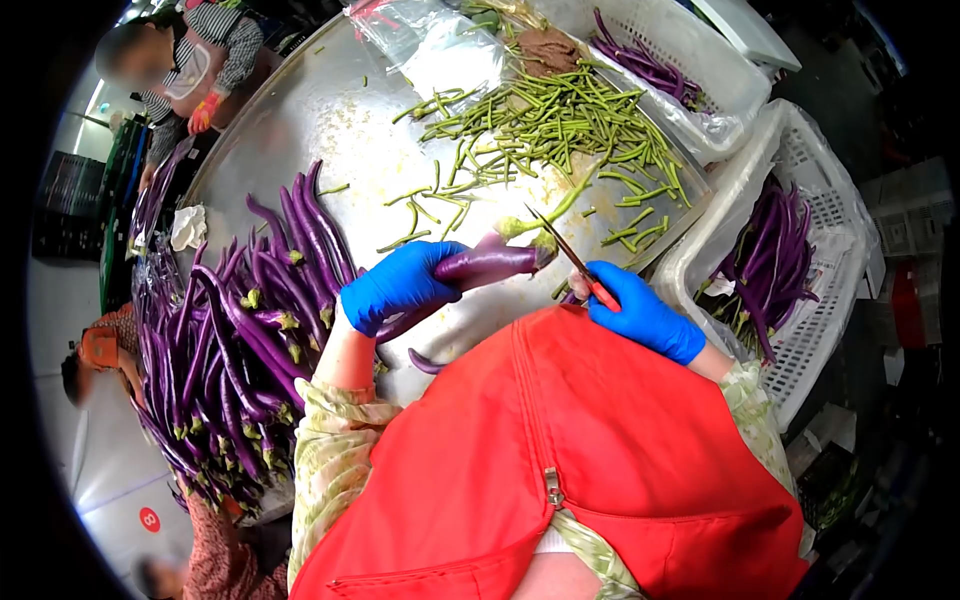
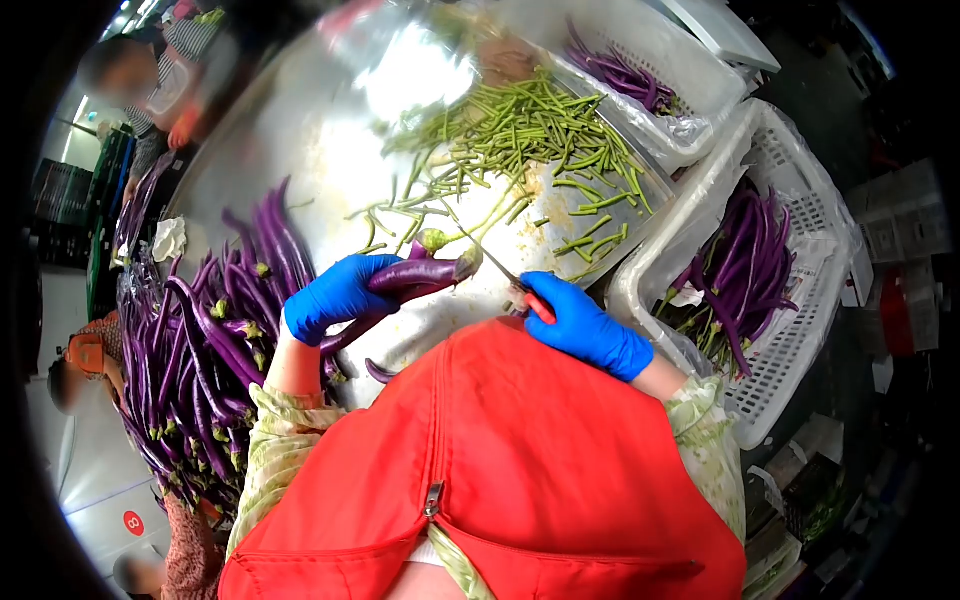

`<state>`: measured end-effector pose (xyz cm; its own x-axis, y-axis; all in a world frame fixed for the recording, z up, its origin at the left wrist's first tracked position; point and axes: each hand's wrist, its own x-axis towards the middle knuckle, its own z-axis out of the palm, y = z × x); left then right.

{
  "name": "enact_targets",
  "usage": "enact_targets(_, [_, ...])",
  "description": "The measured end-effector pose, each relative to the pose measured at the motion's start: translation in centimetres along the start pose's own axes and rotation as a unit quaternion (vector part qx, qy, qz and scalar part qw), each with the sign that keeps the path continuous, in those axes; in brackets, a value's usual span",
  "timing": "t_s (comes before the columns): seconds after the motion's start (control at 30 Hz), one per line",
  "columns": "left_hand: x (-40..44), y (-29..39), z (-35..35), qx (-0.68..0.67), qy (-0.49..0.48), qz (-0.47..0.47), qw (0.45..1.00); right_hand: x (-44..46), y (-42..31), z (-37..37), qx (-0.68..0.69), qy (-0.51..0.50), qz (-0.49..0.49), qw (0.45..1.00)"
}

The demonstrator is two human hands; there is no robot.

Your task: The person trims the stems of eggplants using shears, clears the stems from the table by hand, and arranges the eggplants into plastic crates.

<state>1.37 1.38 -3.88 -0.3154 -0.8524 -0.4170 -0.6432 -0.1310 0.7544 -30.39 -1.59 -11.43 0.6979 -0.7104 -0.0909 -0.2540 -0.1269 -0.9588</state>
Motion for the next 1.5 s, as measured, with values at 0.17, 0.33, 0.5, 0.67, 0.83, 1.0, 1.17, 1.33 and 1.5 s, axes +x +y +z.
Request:
enact_targets(0.17, [0.1,0.1,1.0,0.005,-0.024,-0.026,0.999,1.2,-1.3,0.3,0.003,0.004,0.007,1.0])
enact_targets(0.33, [-0.1,-1.0,1.3,-0.061,-0.023,-0.039,0.997,1.1,-1.6,0.2,-0.056,0.03,0.042,0.997])
enact_targets(0.5, [-1.3,-1.9,0.7,-0.208,0.0,-0.024,0.978,0.2,-1.4,0.2,0.16,0.091,0.036,0.982])
enact_targets(0.67, [-1.8,-1.2,-0.6,-0.263,0.02,-0.031,0.964,-0.8,-1.0,0.1,0.112,0.02,0.04,0.993])
enact_targets(0.83, [-1.7,-1.1,-0.3,-0.29,-0.016,-0.023,0.957,-0.1,1.3,0.8,0.103,-0.041,0.034,0.993])
enact_targets(1.0, [-1.7,0.2,-0.2,-0.249,-0.058,-0.035,0.966,0.8,0.1,0.5,0.067,-0.045,0.008,0.997])
enact_targets(1.17, [-1.5,-0.8,0.2,-0.245,-0.066,-0.04,0.966,0.9,-1.3,0.0,0.085,-0.065,0.027,0.994])
enact_targets(1.33, [-1.5,-0.8,0.3,-0.229,-0.031,-0.04,0.972,0.4,-1.8,-0.5,0.033,0.006,0.079,0.996])
enact_targets(1.5, [-0.2,-1.0,1.9,0.008,0.23,0.023,0.973,-1.1,-3.0,-0.5,0.302,0.062,0.02,0.951])
